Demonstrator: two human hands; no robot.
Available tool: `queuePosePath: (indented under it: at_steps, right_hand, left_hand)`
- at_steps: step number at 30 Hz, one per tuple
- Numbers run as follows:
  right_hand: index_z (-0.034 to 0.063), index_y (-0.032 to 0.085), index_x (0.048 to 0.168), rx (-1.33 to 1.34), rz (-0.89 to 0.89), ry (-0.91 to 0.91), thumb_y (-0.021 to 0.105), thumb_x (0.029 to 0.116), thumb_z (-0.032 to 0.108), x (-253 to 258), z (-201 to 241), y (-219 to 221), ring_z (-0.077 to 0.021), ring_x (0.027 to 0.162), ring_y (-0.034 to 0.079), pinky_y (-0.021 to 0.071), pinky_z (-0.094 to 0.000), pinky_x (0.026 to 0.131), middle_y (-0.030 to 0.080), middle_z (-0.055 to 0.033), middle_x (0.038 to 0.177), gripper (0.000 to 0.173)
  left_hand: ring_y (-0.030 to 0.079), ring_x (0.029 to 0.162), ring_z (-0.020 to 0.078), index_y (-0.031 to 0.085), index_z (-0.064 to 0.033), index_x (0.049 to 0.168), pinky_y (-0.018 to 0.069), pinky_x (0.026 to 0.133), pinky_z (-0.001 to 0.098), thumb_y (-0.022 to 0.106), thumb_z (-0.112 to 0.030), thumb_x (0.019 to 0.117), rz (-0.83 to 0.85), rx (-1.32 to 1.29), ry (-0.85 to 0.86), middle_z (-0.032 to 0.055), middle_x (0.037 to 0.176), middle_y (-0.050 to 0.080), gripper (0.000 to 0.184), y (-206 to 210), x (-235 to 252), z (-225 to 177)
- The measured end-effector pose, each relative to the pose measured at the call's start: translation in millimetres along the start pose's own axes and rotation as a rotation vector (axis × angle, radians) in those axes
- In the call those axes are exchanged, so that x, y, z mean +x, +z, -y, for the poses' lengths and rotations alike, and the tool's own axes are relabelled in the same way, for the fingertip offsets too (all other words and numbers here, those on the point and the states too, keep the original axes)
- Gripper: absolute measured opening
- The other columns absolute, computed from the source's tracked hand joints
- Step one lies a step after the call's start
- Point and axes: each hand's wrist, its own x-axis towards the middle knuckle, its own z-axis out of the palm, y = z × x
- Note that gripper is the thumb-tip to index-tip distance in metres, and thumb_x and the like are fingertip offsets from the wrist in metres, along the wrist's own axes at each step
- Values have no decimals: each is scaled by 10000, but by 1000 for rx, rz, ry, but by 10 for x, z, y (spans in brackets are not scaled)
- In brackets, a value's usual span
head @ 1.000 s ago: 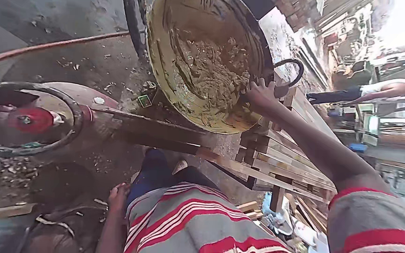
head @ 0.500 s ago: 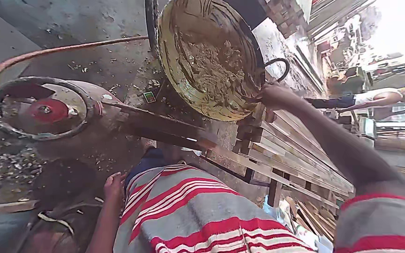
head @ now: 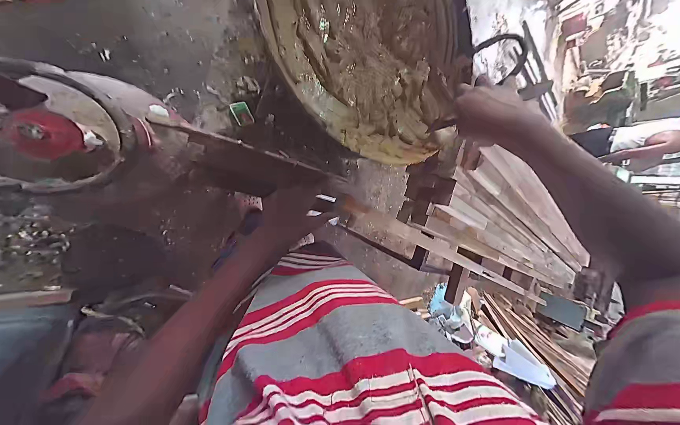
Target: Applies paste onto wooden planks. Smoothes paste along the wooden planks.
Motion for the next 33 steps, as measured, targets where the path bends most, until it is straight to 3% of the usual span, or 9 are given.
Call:
queuePosePath:
  at_steps: [4, 8, 11, 14, 17, 21, 26, 29, 33]
  right_hand:
    - [59, 754, 1033, -15, 31, -56, 725, 901, 131, 4, 36, 41, -547, 1257, 511, 417, -794, 853, 660, -260, 1190, 152]
    - [31, 736, 906, 111, -28, -66, 684, 928, 86, -553, -377, 135, -454, 902, 652, 469, -683, 748, 683, -228, 883, 80]
    - [85, 795, 1023, 420, -218, -255, 585, 969, -3, -1135, -852, 820, -355, 832, 670, 483, -604, 716, 706, -162, 887, 233]
    - [269, 730, 1229, 888, -402, -410, 546, 993, 250, -1691, -932, 2058, -173, 930, 665, 555, -475, 764, 696, -13, 1080, 300]
    - [237, 677, 1339, 1419, -438, -357, 522, 989, 221, -2123, -208, 3117, -66, 1047, 632, 558, -309, 866, 666, 43, 1229, 383]
    - [118, 557, 1429, 2148, -393, 159, 485, 989, 192, -2433, 1486, 3603, -51, 906, 663, 564, -251, 738, 690, 9, 1243, 452]
    - [74, 488, 1468, 2669, -490, 522, 509, 997, 197, -2194, 3101, 2995, -137, 1083, 686, 586, -323, 912, 695, -40, 1255, 487]
    - [37, 492, 1469, 2602, -578, 619, 513, 997, 153, -1981, 3419, 2533, -108, 1159, 643, 544, -301, 979, 669, -52, 1300, 486]
    - [3, 497, 1479, 2383, -654, 739, 556, 997, 124, -1800, 3615, 2202, -162, 1241, 611, 522, -354, 1031, 619, -147, 1381, 501]
  left_hand:
    - [585, 1267, 429, 415, -126, 1565, 491, 995, 629, 671, -349, 1001, 309, 193, 173, 203, 1475, 532, 659, -34, 336, -505]
    - [606, 1223, 382, 631, -49, 1311, 453, 1066, 579, 693, -273, 975, 359, 318, 211, 190, 1282, 645, 409, 298, 524, -483]
    - [586, 1302, 384, 497, -54, 1490, 439, 1092, 618, 672, -360, 1000, 553, 219, 72, 213, 1405, 600, 603, 331, 677, -326]
    - [643, 1139, 378, 578, 10, 1344, 489, 996, 611, 805, -345, 894, 685, 149, -56, 246, 1215, 659, 617, 184, 758, -432]
    - [681, 782, 131, 612, -7, 1225, 592, 740, 318, 688, -235, 981, 861, -181, -248, 70, 900, 695, 342, 216, 647, -276]
    - [685, 762, 85, 613, -35, 1152, 595, 736, 260, 503, -212, 1070, 1107, -273, -387, 0, 845, 690, 225, 188, 671, -310]
    - [662, 665, 31, 585, -154, 1126, 562, 595, 176, 235, -393, 1090, 1406, -483, -572, -47, 799, 693, 426, 285, 776, -49]
    - [576, 552, 37, 588, -132, 1020, 507, 498, 185, 208, -428, 1128, 1259, -523, -638, -43, 699, 607, 494, 308, 677, 73]
    - [564, 646, 16, 561, -95, 1181, 516, 604, 193, 274, -241, 1129, 1049, -452, -533, -55, 820, 603, 327, 197, 510, 18]
